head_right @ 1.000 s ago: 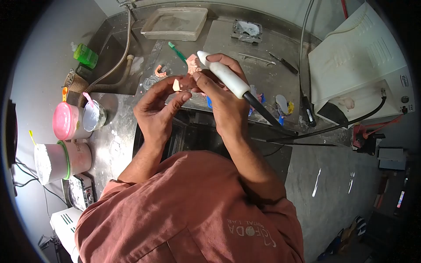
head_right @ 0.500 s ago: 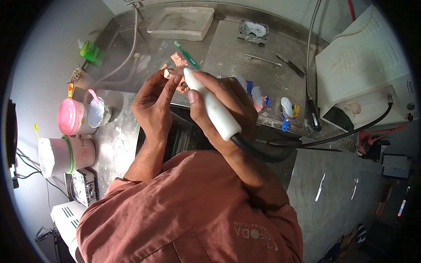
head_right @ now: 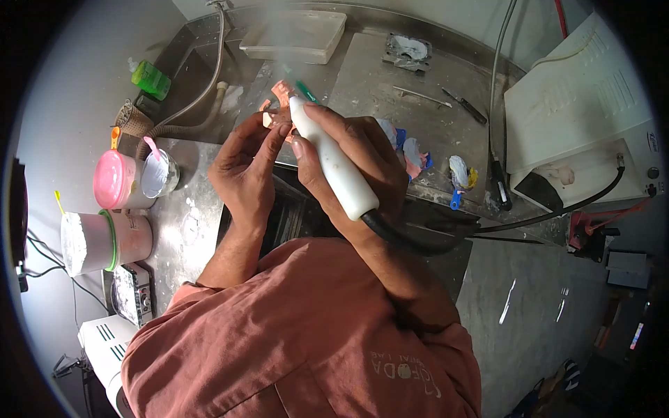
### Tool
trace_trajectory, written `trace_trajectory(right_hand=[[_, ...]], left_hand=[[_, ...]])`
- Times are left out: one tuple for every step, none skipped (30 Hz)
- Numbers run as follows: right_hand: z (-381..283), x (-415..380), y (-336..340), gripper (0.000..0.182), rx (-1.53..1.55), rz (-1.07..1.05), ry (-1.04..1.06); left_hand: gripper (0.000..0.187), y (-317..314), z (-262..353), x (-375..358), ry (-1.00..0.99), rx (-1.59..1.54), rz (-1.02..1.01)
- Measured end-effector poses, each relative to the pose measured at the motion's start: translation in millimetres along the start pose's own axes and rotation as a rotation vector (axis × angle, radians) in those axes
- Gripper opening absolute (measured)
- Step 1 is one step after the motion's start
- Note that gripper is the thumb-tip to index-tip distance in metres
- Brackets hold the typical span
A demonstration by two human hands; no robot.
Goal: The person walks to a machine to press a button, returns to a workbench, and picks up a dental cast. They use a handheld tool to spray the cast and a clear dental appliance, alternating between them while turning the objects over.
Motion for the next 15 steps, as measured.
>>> trace_trajectory(right_hand=[[-0.9, 0.1, 0.1, 0.033, -0.001, 0.001, -0.001], [-1.9, 0.7, 0.4, 0.032, 0.005, 0.006, 0.01], [-2.8, 1.1, 0.7, 0.032, 0.01, 0.01, 0.021], [-2.9, 1.2, 1.0, 0.032, 0.01, 0.01, 0.022], [-2.8, 1.2, 1.1, 0.032, 0.024, 0.002, 0.024], [-2.6, 1.1, 1.2, 0.031, 0.039, -0.007, 0.025], [-2.1, 1.0, 1.3, 0.031, 0.038, -0.006, 0.026], [-1.5, 0.6, 1.1, 0.031, 0.032, -0.012, 0.026], [-1.0, 0.4, 1.2, 0.031, 0.026, -0.018, 0.026], [-0.7, 0.2, 1.9, 0.031, 0.025, -0.018, 0.026], [-0.8, -0.2, 3.2, 0.031, 0.01, -0.004, 0.036], [-0.8, -0.3, 4.7, 0.031, -0.006, 0.01, 0.045], [-1.2, -0.6, 6.3, 0.031, -0.006, 0.01, 0.045], [-1.4, -0.6, 7.9, 0.031, -0.011, 0.005, 0.025], [-1.7, -0.6, 8.6, 0.031, -0.015, 0.0, 0.004]], left_hand=[[0.023, -0.7, 1.9, 0.5, -0.001, -0.011, -0.007], [0.023, -1.5, 3.3, 1.1, -0.004, -0.023, -0.013], [0.023, -1.7, 4.0, 1.4, -0.005, -0.024, -0.013], [0.023, -1.8, 5.0, 1.6, -0.014, -0.021, -0.015], [0.022, -2.1, 5.7, 1.8, -0.023, -0.019, -0.017], [0.022, -2.3, 5.9, 1.7, -0.024, -0.019, -0.017], [0.022, -2.7, 6.2, 1.5, -0.033, -0.018, -0.018], [0.022, -3.0, 6.4, 1.1, -0.042, -0.017, -0.019], [0.022, -2.7, 5.6, 0.5, -0.042, -0.018, -0.02], [0.023, -1.2, 4.3, -0.5, -0.038, -0.003, -0.014], [0.024, 0.0, 3.6, -1.0, -0.035, 0.012, -0.009], [0.024, 0.1, 4.4, -0.6, -0.035, 0.012, -0.009], [0.025, 1.0, 5.5, 0.0, -0.028, -0.006, 0.011], [0.026, 1.9, 6.6, 0.8, -0.02, -0.023, 0.032], [0.026, 2.1, 8.3, 1.5, -0.02, -0.023, 0.032]])
Point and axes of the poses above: each hand's wrist, its own x-axis towards the middle knuckle, its own y-axis out of the back of the hand, z = x × y, the point moved 5 cm from there along x, towards the middle knuckle, and after that the axes turned 14 degrees about -y, right-handed, at the moved point
